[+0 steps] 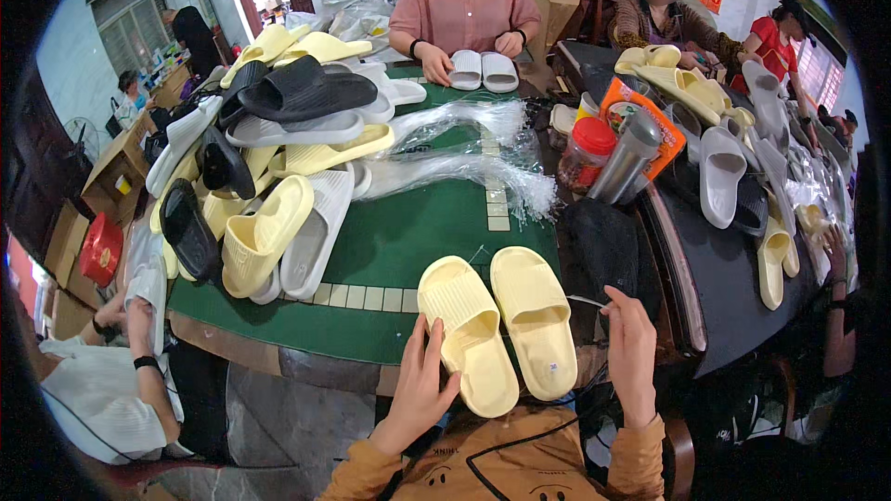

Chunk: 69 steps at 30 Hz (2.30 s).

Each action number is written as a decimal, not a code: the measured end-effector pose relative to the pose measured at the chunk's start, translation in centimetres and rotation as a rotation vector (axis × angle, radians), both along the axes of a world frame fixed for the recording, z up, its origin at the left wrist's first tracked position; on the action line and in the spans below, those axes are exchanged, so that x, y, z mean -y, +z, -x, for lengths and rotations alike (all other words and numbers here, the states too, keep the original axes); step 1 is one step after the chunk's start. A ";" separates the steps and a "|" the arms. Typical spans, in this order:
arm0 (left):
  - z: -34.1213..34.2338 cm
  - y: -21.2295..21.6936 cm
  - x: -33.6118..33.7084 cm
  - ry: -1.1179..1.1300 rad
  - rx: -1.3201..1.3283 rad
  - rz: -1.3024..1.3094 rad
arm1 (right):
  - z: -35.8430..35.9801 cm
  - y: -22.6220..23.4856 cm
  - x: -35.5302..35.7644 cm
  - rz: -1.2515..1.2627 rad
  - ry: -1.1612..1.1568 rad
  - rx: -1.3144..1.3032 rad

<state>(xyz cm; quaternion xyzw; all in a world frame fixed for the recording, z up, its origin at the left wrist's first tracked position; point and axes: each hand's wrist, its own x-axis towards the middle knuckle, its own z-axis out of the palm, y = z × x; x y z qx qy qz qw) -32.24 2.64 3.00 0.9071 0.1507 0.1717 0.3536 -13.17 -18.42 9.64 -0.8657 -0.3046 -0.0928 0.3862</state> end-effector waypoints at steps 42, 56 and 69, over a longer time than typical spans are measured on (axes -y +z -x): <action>-1.6 -1.0 -1.5 -0.018 0.125 0.114 | -1.0 -1.6 0.7 -0.071 0.050 -0.394; -1.9 -1.5 -0.9 0.023 0.171 0.055 | -1.0 6.4 0.9 -0.941 0.159 -0.143; -1.9 -1.5 -0.2 0.066 0.117 0.045 | -7.2 3.7 -9.7 -1.043 0.187 -0.617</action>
